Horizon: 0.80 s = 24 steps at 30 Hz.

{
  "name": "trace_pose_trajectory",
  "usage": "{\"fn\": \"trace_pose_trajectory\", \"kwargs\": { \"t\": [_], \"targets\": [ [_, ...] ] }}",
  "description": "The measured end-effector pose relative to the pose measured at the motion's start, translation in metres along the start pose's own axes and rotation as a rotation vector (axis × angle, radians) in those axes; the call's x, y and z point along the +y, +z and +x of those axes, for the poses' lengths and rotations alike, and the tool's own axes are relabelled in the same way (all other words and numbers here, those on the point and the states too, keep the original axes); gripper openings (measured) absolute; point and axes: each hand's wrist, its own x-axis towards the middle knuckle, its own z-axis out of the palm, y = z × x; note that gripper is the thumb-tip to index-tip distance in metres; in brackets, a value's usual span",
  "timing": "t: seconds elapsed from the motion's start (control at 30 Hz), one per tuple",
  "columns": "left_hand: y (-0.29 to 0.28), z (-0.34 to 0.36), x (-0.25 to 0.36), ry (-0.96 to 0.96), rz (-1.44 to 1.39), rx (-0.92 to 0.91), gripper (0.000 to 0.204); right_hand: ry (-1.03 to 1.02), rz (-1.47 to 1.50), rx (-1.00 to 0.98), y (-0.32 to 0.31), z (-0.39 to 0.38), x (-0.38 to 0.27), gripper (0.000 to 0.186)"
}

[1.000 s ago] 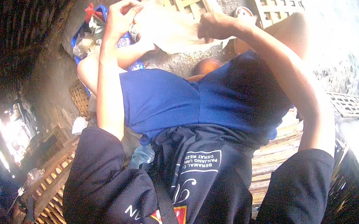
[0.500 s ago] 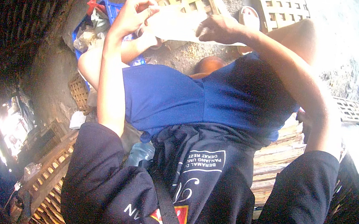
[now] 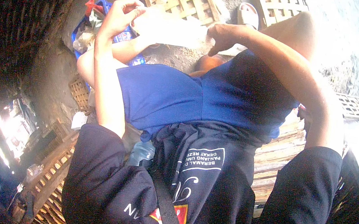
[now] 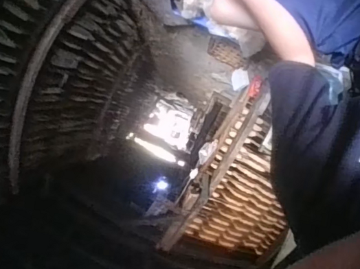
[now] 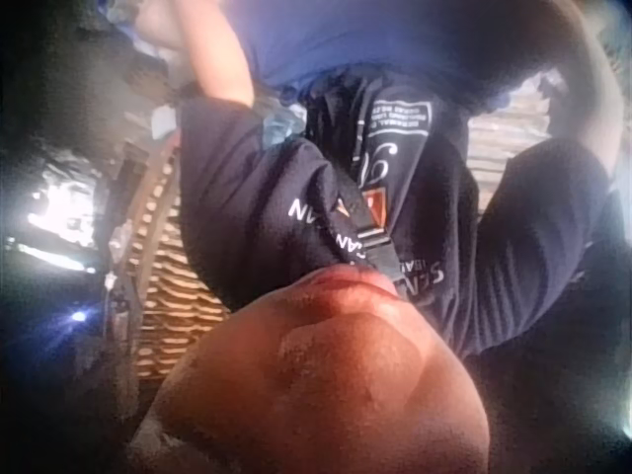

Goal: The person sits on the ground and repeatedly picks up thin plastic sheets from a blue crate, unfolds them, and places them on wooden trays. The person also handles a clear plastic bag and adjusts the position of the trays during the process.

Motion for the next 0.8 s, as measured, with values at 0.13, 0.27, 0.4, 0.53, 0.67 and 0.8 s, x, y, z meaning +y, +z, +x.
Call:
{"fn": "trace_pose_trajectory", "kwargs": {
  "t": [0.13, 0.27, 0.4, 0.53, 0.67, 0.8],
  "targets": [
    [0.009, -0.006, 0.012, -0.017, 0.055, -0.078, 0.013, 0.047, 0.243, 0.137, -0.020, 0.004, -0.024, 0.041],
    [0.014, -0.001, 0.018, 0.030, 0.068, -0.058, 0.013, -0.003, 0.294, 0.204, -0.015, 0.010, -0.015, 0.019],
    [0.004, 0.001, 0.010, 0.029, -0.006, 0.037, 0.016, 0.082, 0.173, 0.049, -0.017, 0.009, -0.016, 0.019],
    [0.001, -0.002, 0.006, 0.074, -0.090, 0.053, 0.017, 0.080, 0.063, -0.171, -0.026, 0.005, -0.017, 0.024],
    [0.011, -0.003, 0.016, 0.039, -0.084, 0.021, 0.016, 0.035, 0.219, 0.184, -0.027, -0.001, -0.023, 0.027],
    [0.010, 0.000, 0.016, 0.068, -0.103, 0.082, 0.014, 0.055, 0.163, 0.125, -0.019, 0.008, -0.019, 0.018]
  ]
}}
